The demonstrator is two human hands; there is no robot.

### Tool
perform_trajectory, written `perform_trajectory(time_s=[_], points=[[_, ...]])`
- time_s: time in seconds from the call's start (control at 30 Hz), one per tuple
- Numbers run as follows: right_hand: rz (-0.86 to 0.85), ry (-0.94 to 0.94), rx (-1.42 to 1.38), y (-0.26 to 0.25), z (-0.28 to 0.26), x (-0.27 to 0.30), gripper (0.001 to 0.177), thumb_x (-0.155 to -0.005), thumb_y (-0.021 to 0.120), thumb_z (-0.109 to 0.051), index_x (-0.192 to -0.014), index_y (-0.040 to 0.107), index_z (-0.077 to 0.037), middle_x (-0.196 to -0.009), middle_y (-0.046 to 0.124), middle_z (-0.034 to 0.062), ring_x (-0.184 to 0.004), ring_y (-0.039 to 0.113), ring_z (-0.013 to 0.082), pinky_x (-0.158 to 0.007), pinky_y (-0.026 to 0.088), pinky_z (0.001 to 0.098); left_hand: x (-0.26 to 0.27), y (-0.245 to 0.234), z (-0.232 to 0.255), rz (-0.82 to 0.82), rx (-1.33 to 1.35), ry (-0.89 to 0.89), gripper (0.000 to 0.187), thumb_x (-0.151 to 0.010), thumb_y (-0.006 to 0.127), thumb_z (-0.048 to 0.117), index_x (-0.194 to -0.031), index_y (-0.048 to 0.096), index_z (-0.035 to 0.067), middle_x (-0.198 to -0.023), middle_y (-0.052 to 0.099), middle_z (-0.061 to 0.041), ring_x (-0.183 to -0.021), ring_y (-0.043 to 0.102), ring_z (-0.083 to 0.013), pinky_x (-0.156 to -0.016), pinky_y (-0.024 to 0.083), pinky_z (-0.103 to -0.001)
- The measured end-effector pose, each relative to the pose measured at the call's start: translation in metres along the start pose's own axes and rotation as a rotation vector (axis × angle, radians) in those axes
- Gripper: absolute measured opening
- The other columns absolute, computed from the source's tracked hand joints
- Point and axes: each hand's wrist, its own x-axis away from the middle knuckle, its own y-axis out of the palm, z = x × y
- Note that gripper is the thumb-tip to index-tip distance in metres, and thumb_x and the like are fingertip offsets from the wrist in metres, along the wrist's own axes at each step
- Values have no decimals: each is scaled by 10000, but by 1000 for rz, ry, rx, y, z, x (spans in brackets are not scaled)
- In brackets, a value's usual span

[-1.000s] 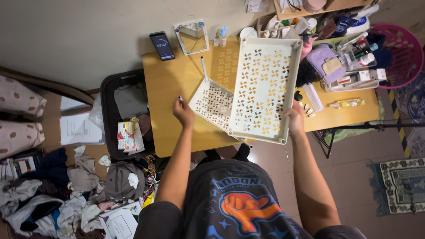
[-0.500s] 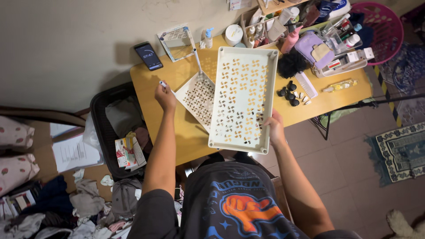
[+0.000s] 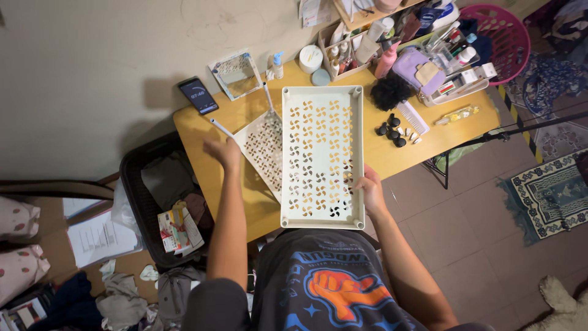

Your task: The person assembles a white plastic shelving unit by inserting cylindrical legs into the corner holes of two perforated trays. They repeatedly insert and remove the legs to fit them into the trays, then place the assembled unit on the table.

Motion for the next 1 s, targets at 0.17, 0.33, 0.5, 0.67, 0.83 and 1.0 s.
perform_trajectory(time_s=[0.17,0.33,0.5,0.67,0.83,1.0], points=[[53,-88,66,-15,-39,-1,644,-584,466,-42,-1202,627,36,-988,669,106,-883,621,207,-798,524,292,54,-57,99,-251,221,-14,636,-902,687,84,-1447,410,-96,-1494,355,-331,-1392,360,-447,-1132,283,-516],[21,-216,85,-27,-95,-4,686,-601,480,-83,-1264,605,43,-1025,650,107,-929,622,213,-832,515,299,103,-94,206,-828,611,-32,537,-1091,422,367,-1491,496,17,-1447,576,-170,-1341,558,-248,-1147,446,-402],[-70,-287,20,-41,-143,-19,695,-583,465,-96,-1252,570,62,-988,652,148,-847,647,266,-789,562,387,150,-106,277,-1045,901,-87,591,-1082,466,273,-1590,331,3,-1391,605,-156,-1253,595,-206,-1084,486,-337],[-187,-314,49,-66,-169,-42,656,-604,472,-100,-1220,576,100,-1010,661,170,-865,648,270,-813,568,389,187,-99,317,-879,968,44,686,-1055,537,46,-1624,170,-65,-1561,474,-104,-1379,491,-109,-1143,394,-277],[-228,-240,55,-83,-190,-51,703,-603,478,-89,-1276,579,88,-1048,673,154,-923,652,238,-852,536,330,213,-87,333,-829,931,-129,707,-1045,528,90,-1635,164,-51,-1527,509,-96,-1172,554,-83,-997,467,-266],[-308,-255,109,-92,-207,-57,699,-651,486,-99,-1325,570,67,-1093,682,125,-965,646,205,-870,524,307,230,-79,338,-809,956,-118,710,-1060,519,106,-1647,141,-26,-1527,509,-99,-1210,543,-79,-1045,452,-261]])
